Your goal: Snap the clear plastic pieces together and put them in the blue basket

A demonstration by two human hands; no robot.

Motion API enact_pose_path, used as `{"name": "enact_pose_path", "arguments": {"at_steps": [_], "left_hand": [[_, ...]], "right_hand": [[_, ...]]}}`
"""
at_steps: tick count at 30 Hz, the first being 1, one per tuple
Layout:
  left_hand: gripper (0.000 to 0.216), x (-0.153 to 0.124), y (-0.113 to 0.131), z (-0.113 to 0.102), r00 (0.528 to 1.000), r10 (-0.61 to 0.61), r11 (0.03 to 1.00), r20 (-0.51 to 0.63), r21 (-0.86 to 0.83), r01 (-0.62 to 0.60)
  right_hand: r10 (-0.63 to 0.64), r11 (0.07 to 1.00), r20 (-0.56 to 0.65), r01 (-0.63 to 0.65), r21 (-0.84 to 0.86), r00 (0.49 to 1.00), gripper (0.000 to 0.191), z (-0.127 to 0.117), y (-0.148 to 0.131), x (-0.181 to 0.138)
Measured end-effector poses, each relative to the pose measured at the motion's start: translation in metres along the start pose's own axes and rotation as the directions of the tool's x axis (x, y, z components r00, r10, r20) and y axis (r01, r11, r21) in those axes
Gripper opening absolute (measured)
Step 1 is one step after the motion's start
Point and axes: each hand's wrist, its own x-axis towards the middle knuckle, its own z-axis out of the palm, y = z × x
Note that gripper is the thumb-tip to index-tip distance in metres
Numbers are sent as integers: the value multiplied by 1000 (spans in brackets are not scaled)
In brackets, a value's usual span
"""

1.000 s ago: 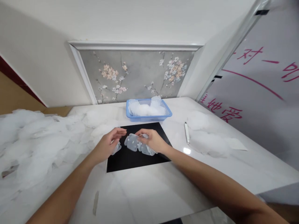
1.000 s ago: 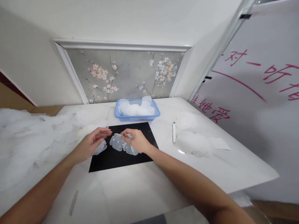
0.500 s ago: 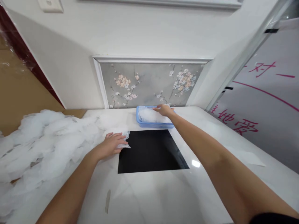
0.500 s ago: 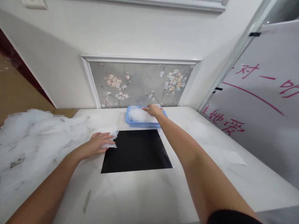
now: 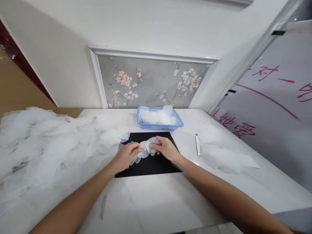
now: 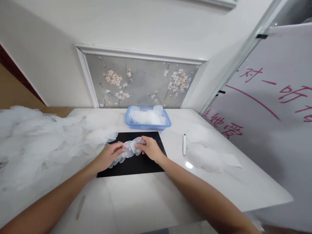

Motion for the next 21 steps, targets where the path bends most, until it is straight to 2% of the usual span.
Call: {"name": "enact_pose_path", "arguments": {"at_steps": [2,6,9,12,14,17,19,21], "left_hand": [[26,5,-8,-5,995,-81,996,-52,-39,79],[27,11,-12,-12,970,-177,971,-165,-189,146],[29,11,-7,-16,944,-260,917,-205,-359,174],[30,11,1,-19,930,-283,830,-237,-545,114],[28,12,4,-20,936,-305,735,-173,-668,116],[30,12,5,-17,931,-364,580,34,-774,255],[29,12,3,-15,912,-386,522,136,-783,338],[28,12,2,-14,901,-395,503,183,-777,378]], "right_hand": [[20,999,8,-20,28,1000,26,-13,4,6],[67,979,58,-77,188,996,31,-30,2,11],[176,895,142,-219,389,974,28,-37,-2,9],[212,793,237,-309,525,948,27,-41,-4,6],[204,752,275,-330,571,940,27,-42,-6,6],[200,723,289,-340,602,936,30,-41,-7,6],[195,727,283,-332,601,939,29,-41,-8,6],[181,738,281,-319,595,942,27,-41,-8,5]]}}
